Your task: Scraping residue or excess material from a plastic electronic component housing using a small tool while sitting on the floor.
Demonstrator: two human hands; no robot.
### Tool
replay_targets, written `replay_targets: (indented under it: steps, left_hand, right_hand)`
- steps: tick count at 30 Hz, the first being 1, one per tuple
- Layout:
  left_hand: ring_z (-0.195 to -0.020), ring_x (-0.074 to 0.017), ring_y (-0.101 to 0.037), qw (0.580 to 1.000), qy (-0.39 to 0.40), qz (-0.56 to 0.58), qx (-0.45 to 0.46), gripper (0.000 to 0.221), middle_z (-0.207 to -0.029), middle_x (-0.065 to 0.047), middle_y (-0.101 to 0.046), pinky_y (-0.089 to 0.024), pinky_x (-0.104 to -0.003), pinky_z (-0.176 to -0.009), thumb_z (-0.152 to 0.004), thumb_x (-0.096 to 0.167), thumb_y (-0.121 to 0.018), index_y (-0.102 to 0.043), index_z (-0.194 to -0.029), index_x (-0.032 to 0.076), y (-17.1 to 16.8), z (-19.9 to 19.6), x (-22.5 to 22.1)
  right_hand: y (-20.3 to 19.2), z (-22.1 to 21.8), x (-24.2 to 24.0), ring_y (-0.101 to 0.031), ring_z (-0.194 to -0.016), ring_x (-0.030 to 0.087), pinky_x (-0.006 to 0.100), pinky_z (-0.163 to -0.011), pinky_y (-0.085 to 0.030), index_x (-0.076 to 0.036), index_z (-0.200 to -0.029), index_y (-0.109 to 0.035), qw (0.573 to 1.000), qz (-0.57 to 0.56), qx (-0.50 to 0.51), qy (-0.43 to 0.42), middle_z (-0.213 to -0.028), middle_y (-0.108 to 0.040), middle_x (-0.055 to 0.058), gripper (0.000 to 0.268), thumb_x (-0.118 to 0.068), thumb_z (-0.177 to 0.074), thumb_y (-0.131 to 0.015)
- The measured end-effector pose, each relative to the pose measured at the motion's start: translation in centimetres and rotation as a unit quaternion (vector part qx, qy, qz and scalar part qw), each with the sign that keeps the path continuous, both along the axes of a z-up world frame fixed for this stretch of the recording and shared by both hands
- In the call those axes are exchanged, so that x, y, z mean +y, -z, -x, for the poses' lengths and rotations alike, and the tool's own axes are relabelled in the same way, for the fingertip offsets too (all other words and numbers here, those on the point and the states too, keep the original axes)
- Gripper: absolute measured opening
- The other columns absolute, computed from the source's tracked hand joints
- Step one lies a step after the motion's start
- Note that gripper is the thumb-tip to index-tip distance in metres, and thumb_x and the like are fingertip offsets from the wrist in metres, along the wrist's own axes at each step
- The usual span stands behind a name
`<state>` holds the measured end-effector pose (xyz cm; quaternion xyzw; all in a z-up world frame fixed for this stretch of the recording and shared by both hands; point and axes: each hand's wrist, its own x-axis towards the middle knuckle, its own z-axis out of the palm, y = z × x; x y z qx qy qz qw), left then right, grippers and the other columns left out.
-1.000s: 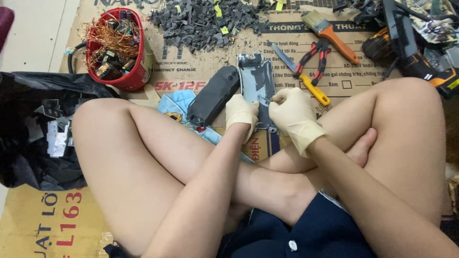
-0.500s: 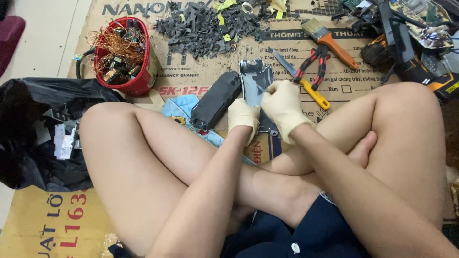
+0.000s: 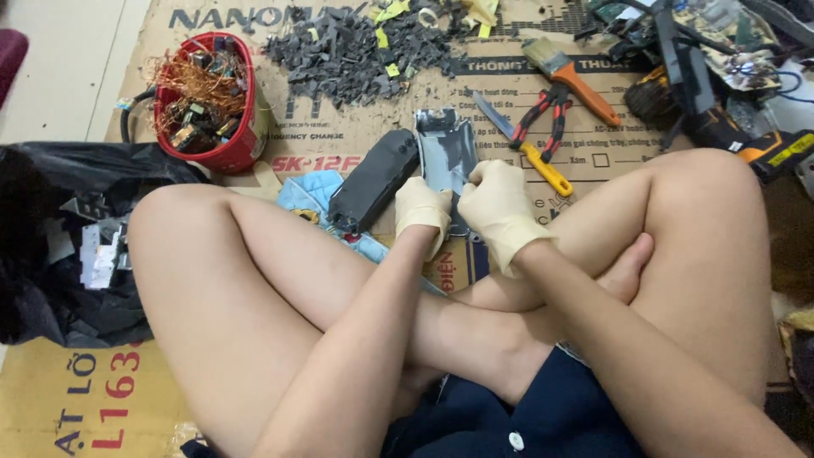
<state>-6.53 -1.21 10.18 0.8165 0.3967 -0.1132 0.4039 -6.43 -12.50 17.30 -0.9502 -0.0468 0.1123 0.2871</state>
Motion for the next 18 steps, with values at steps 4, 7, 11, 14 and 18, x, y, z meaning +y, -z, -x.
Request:
replay_targets:
  steps: [4,7,11,14,18]
  left_hand:
    - [-0.121,-0.0399,-0.064,1.000,0.002,-0.007,0.003,0.051,-0.123,-0.023,-0.070,-0.054,-0.050,-0.100,-0.080,0.030,-0.071,-0.069,-0.122,0.001,1.0,0.0,0.3]
    - [-0.121,-0.0389,-0.064,1.000,0.005,-0.019,0.001,0.051,-0.123,-0.023,-0.070,-0.054,-0.048,-0.100,-0.080,0.031,-0.071,-0.070,-0.122,0.002,0.8,0.0,0.3]
    - [-0.121,-0.0402,-0.064,1.000,0.002,-0.007,-0.007,0.051,-0.123,-0.023,-0.070,-0.054,-0.050,-0.100,-0.078,0.029,-0.074,-0.070,-0.122,0.002,1.1,0.0,0.3]
    - [-0.120,-0.0408,-0.064,1.000,-0.002,0.001,-0.010,0.052,-0.122,-0.024,-0.070,-0.054,-0.051,-0.100,-0.078,0.030,-0.077,-0.070,-0.121,0.001,1.0,0.0,0.4]
    - [-0.121,-0.0403,-0.064,1.000,0.010,-0.003,0.000,0.051,-0.123,-0.024,-0.070,-0.054,-0.052,-0.100,-0.080,0.030,-0.077,-0.069,-0.121,0.001,0.8,-0.1,0.3]
  right_hand:
    - [2.6,-1.3,-0.7,-0.068,-0.113,0.036,0.048,-0.092,-0.057,-0.019,-0.105,-0.079,1.000,-0.001,-0.006,-0.020,-0.108,-0.075,0.016,0.028,-0.020,-0.085,-0.060]
    - [2.5,-1.8,-0.7,-0.068,-0.114,0.035,0.049,-0.093,-0.057,-0.020,-0.106,-0.078,0.999,0.034,-0.013,-0.034,-0.110,-0.075,0.014,0.026,-0.023,-0.087,-0.060]
    - [4.2,-3.4,-0.9,-0.070,-0.111,0.031,0.045,-0.091,-0.058,-0.023,-0.101,-0.079,0.997,0.056,-0.025,-0.048,-0.105,-0.076,0.010,0.026,-0.026,-0.083,-0.061]
    - [4.1,-4.1,-0.8,-0.070,-0.110,0.029,0.045,-0.090,-0.058,-0.026,-0.100,-0.079,0.995,0.071,-0.033,-0.058,-0.104,-0.077,0.007,0.025,-0.029,-0.082,-0.062]
    - [1.2,-2.0,-0.2,-0.071,-0.105,0.041,0.052,-0.089,-0.058,-0.015,-0.101,-0.078,0.980,0.141,-0.054,-0.129,-0.102,-0.075,0.021,0.029,-0.019,-0.086,-0.054]
